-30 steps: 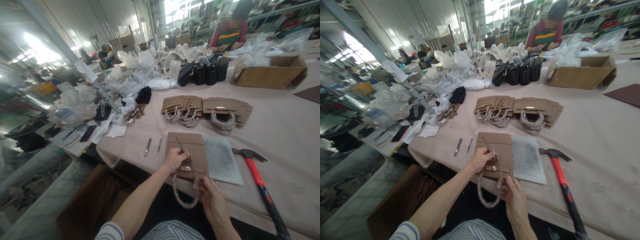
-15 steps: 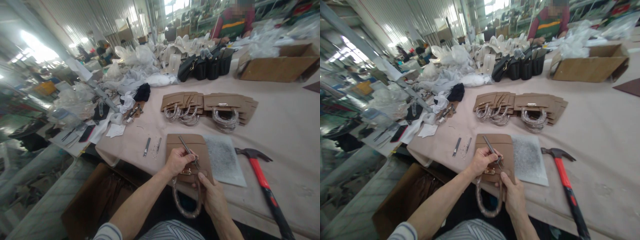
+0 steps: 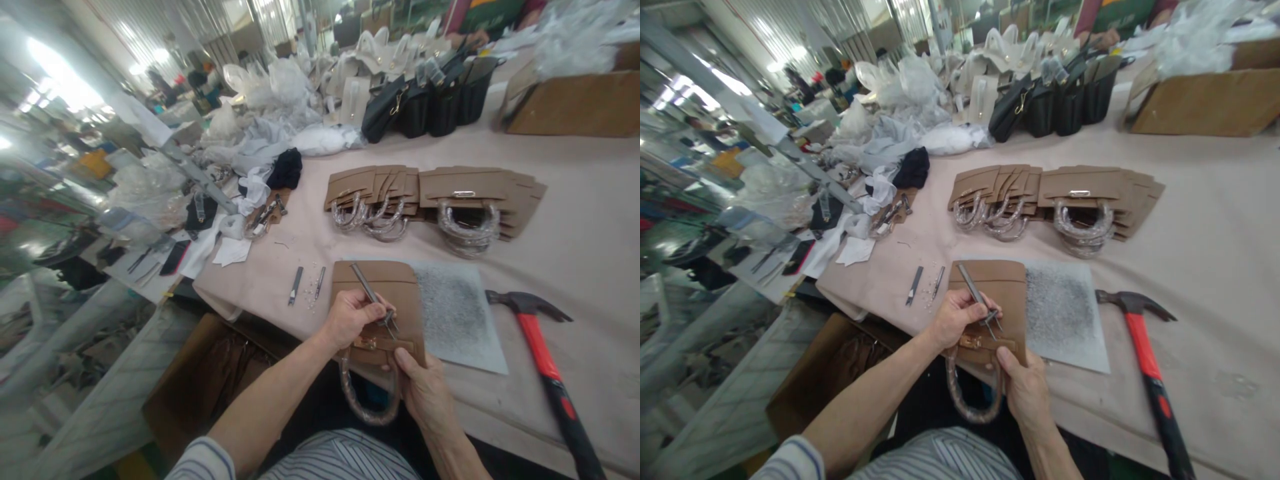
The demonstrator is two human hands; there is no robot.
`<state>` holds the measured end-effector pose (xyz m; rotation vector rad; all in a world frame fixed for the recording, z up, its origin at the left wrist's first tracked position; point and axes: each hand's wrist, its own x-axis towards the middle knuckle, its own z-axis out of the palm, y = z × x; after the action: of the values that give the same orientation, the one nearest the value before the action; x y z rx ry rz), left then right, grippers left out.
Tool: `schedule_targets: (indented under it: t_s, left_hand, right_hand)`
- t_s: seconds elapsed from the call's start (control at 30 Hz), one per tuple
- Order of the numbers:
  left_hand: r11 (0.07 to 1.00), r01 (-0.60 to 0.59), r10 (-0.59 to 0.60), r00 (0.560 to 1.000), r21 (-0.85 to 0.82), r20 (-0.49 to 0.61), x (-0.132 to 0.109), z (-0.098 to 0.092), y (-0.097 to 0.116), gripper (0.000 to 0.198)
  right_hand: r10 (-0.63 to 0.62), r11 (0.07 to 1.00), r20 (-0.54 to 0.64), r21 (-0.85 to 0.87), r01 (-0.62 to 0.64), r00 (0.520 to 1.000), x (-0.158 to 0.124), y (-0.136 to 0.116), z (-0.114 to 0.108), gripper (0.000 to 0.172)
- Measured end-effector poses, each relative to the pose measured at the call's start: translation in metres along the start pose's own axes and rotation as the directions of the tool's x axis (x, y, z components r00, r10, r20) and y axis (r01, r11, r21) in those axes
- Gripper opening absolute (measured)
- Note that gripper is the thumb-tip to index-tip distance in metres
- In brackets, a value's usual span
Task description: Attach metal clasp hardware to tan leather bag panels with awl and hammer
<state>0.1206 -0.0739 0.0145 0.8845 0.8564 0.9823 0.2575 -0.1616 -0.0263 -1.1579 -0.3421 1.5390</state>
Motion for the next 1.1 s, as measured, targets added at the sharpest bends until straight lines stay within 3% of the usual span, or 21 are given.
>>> schedule_targets:
  t_s: [0.17,0.73,1.1]
  left_hand:
    - [1.0,-0.023,0.022,0.999,0.014,0.035,-0.001,-0.005,-0.003,0.044]
    - [0.989,-0.012,0.014,1.0,0.148,-0.01,-0.002,-0.004,0.003,0.048]
    - [0.989,-0.014,0.023,0.998,0.147,-0.059,-0.011,0.001,0.015,0.044]
  right_hand:
    - [0.013,1.0,-0.001,-0.003,-0.013,1.0,0.002,0.001,0.001,0.046]
    - [-0.015,0.995,0.016,-0.098,0.016,1.0,0.007,0.003,0.0,0.046]
    - [-0.001,0.977,0.142,-0.212,0.031,0.99,0.005,-0.008,-0.005,0.044]
